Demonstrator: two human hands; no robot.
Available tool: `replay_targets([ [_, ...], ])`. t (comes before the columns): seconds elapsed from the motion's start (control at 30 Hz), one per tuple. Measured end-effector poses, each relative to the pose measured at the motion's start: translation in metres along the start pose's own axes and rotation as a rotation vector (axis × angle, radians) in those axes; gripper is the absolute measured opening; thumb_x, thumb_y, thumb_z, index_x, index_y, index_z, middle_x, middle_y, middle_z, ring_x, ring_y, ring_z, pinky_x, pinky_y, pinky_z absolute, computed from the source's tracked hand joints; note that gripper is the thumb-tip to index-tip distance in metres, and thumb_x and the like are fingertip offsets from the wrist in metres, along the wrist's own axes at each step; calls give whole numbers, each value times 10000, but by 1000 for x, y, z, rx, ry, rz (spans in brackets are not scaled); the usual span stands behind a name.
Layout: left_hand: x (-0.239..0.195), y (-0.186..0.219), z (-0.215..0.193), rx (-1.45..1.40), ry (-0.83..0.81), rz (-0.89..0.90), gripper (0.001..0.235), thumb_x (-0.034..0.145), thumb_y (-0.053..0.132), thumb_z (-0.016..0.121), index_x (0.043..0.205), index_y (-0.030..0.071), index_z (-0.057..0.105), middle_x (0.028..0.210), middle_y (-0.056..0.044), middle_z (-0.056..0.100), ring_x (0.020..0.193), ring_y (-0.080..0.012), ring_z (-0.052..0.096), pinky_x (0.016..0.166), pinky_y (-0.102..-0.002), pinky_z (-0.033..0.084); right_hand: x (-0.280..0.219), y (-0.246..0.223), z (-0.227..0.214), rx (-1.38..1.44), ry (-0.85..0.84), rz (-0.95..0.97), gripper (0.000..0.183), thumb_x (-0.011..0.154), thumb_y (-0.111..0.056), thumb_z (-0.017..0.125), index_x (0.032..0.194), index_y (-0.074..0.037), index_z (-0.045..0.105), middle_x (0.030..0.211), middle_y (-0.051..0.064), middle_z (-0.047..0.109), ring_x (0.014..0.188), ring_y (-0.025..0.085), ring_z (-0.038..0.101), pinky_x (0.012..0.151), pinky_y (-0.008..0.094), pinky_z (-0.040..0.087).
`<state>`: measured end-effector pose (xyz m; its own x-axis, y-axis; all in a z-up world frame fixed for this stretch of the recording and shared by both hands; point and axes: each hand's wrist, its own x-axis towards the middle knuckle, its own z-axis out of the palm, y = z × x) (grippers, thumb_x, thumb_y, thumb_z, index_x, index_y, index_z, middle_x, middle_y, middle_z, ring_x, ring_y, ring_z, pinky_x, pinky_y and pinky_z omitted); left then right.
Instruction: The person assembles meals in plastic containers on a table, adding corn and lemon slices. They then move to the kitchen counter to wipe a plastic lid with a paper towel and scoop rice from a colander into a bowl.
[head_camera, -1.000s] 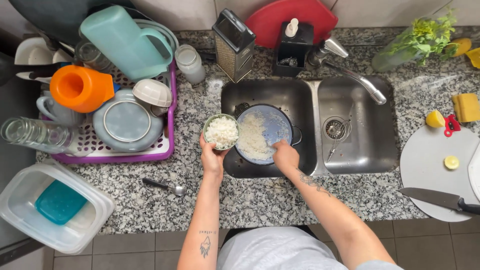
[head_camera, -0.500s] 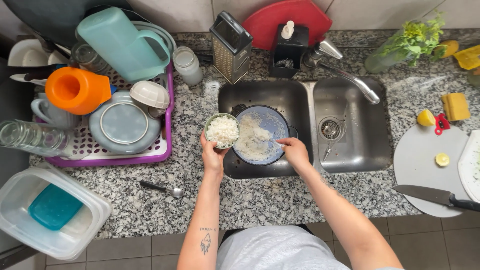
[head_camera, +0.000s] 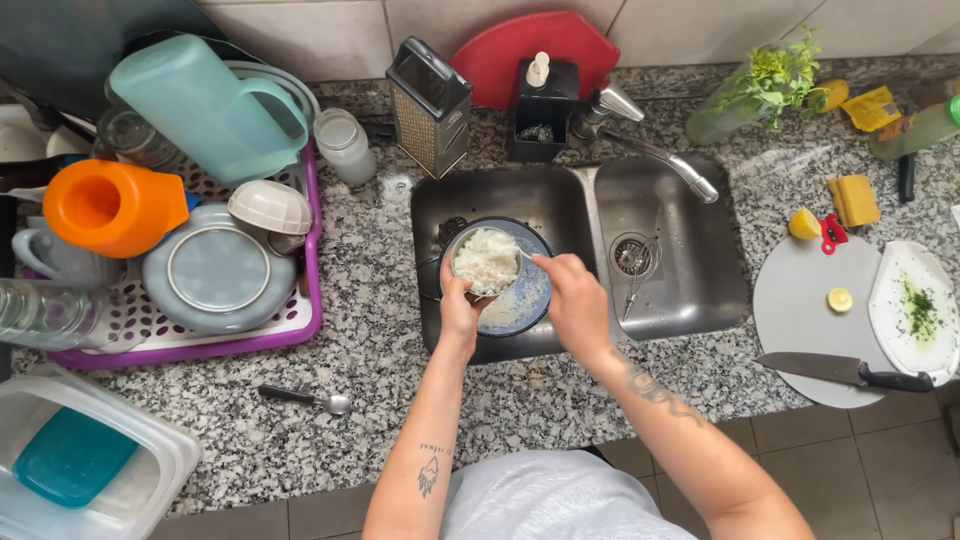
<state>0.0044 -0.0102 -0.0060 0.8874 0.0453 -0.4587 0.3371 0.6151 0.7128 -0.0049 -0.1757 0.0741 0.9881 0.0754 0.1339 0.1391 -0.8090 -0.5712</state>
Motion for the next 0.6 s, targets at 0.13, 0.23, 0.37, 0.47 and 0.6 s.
replay_targets([
  [0.13, -7, 16, 7, 70, -78, 24, 631, 849, 125, 356, 1450, 206, 181, 1404, -321, 152, 1261, -520, 313, 994, -558, 437, -19, 28, 37, -279, 217, -344, 499, 818, 55, 456, 1241, -177, 585, 994, 53, 533, 738, 235, 548, 646, 330, 445],
  [0.23, -9, 19, 7, 76, -81, 25, 626, 852, 129, 354, 1450, 202, 182, 1404, -315, 150, 1266, -514, 307, 1003, -552, 437, -16, 38, 45, -429, 301, -505, 529, 779, 49, 462, 1225, -198, 601, 989, 35, 541, 736, 194, 512, 615, 299, 392],
  [0.37, -11, 25, 6, 85, -87, 33, 625, 854, 139, 352, 1452, 198, 182, 1396, -312, 168, 1270, -512, 295, 1008, -560, 419, -5, 14, 8, -379, 337, -472, 530, 763, 49, 477, 1201, -210, 629, 959, 12, 578, 704, 193, 525, 605, 289, 408],
  [0.47, -10, 24, 2, 83, -78, 25, 628, 844, 136, 351, 1445, 201, 184, 1399, -310, 161, 1262, -506, 315, 1004, -559, 430, -4, -18, -24, 0, 164, -154, 384, 859, 6, 485, 1103, -214, 685, 919, -6, 631, 764, 225, 628, 651, 312, 491],
  [0.6, -7, 23, 2, 70, -86, 27, 635, 837, 139, 355, 1446, 212, 190, 1402, -280, 181, 1253, -462, 343, 992, -528, 450, 2, -29, -29, 257, -98, 189, 319, 816, -39, 575, 980, -255, 744, 837, -36, 663, 759, 182, 647, 691, 302, 494],
])
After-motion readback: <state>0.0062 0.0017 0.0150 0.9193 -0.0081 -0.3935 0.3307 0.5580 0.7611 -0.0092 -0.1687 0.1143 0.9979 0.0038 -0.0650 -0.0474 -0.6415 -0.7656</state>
